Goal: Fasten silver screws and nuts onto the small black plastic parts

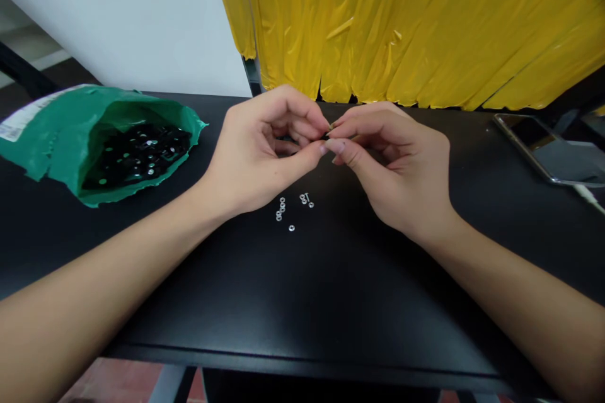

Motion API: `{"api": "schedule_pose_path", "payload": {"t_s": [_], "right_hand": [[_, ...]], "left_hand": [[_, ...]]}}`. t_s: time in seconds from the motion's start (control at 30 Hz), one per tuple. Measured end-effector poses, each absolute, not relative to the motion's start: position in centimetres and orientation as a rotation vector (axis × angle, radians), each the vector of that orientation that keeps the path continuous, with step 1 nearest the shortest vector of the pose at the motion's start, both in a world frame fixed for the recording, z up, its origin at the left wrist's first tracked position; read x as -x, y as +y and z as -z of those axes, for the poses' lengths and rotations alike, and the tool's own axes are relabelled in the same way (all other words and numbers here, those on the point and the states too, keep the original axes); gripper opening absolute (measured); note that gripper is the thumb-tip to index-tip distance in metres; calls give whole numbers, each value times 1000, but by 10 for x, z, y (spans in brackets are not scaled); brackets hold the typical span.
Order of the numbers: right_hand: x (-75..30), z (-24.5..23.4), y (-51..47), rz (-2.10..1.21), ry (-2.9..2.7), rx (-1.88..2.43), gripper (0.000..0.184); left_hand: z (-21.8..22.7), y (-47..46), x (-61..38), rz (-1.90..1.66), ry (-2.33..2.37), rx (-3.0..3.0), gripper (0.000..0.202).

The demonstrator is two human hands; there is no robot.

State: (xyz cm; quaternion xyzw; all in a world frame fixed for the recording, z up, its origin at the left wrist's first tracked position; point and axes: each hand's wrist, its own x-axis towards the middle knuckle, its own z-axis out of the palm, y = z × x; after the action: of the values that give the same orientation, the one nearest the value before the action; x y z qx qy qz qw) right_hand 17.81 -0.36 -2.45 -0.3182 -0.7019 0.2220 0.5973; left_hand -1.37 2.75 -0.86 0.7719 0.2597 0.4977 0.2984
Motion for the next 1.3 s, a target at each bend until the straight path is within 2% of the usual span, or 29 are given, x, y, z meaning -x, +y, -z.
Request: {"api": "schedule_pose_path", "payload": {"t_s": [0.17, 0.33, 0.47, 0.77, 1.03, 1.17, 1.3], "right_hand": [[-180, 24, -2, -523, -1665, 714, 6], [-179, 24, -2, -507, -1643, 726, 13], [-180, 25, 0, -591, -1626, 733, 9], [-183, 20, -1, -671, -1607, 906, 11], [-183, 23, 1, -702, -1593, 886, 20], [-183, 24, 1, -665, -1606, 880, 17], [-183, 21, 0, -668, -1612, 880, 5]], "left_hand": [[10, 30, 14, -1332, 644, -2049, 21], [10, 30, 12, -1303, 603, -2012, 24], [9, 27, 11, -1301, 666, -1979, 24], [8, 25, 12, -1341, 750, -2038, 21], [8, 23, 13, -1308, 799, -2112, 20], [7, 23, 12, -1326, 788, -2121, 18], [7, 24, 12, -1348, 763, -2107, 19]]}}
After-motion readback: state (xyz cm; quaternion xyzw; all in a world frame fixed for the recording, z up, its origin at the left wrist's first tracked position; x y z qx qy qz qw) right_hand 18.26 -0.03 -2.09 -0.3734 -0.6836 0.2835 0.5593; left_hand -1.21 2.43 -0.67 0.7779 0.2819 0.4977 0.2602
